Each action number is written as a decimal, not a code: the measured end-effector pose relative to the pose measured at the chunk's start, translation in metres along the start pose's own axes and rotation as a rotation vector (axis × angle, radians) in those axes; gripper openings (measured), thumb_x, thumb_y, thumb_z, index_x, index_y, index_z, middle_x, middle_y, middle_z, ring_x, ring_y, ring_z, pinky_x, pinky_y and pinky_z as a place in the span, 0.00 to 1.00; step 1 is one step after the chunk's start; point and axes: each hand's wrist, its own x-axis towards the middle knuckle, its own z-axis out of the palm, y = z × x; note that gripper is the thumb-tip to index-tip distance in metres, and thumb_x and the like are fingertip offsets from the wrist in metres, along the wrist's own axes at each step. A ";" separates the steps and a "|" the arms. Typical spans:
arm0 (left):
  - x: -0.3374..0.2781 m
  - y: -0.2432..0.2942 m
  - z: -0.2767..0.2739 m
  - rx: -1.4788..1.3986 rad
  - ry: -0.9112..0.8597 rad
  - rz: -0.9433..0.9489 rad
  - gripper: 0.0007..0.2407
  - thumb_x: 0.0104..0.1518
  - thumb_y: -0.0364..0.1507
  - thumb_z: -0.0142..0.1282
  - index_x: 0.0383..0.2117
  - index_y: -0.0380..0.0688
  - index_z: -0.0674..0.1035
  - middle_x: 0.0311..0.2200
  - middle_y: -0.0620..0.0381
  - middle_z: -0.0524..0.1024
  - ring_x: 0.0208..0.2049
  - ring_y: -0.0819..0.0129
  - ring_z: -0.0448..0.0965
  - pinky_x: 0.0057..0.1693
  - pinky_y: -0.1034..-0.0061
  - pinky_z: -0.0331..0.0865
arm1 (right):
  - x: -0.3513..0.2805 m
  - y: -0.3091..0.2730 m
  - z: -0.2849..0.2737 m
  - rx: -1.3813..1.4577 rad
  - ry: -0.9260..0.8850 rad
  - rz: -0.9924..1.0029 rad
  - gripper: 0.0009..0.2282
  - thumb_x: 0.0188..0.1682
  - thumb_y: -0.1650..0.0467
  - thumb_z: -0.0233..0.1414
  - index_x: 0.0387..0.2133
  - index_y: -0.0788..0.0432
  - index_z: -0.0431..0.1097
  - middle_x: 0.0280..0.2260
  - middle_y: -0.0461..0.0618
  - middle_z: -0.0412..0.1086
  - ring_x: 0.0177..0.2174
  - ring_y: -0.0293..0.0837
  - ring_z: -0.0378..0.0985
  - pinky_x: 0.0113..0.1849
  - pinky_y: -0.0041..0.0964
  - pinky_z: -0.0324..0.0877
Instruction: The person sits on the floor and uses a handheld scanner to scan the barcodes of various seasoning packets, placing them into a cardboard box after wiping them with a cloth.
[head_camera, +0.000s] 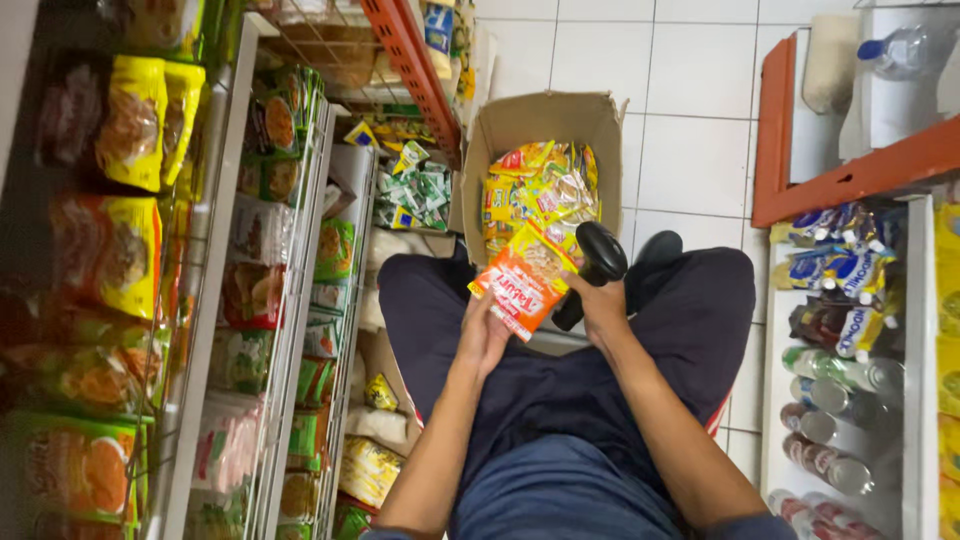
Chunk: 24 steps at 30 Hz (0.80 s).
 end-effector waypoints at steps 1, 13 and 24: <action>-0.003 0.001 -0.003 -0.085 -0.038 -0.062 0.21 0.65 0.37 0.49 0.62 0.42 0.66 0.57 0.47 0.72 0.57 0.56 0.75 0.61 0.54 0.68 | -0.001 0.002 -0.004 0.006 -0.002 0.016 0.19 0.41 0.80 0.63 0.47 0.64 0.70 0.41 0.49 0.74 0.42 0.42 0.77 0.44 0.37 0.73; -0.022 0.046 0.016 0.909 -0.109 -0.120 0.14 0.59 0.28 0.62 0.49 0.35 0.80 0.41 0.54 0.84 0.40 0.71 0.83 0.48 0.75 0.77 | -0.036 -0.054 -0.020 -0.136 -0.279 0.044 0.18 0.46 0.76 0.62 0.50 0.61 0.69 0.42 0.49 0.71 0.42 0.42 0.74 0.45 0.39 0.72; -0.077 0.081 0.098 1.551 -0.258 0.719 0.06 0.50 0.24 0.65 0.33 0.48 0.82 0.43 0.63 0.83 0.58 0.60 0.79 0.73 0.40 0.38 | -0.084 -0.102 -0.011 0.254 -0.185 0.463 0.12 0.52 0.65 0.54 0.43 0.59 0.66 0.44 0.63 0.74 0.43 0.55 0.78 0.42 0.49 0.76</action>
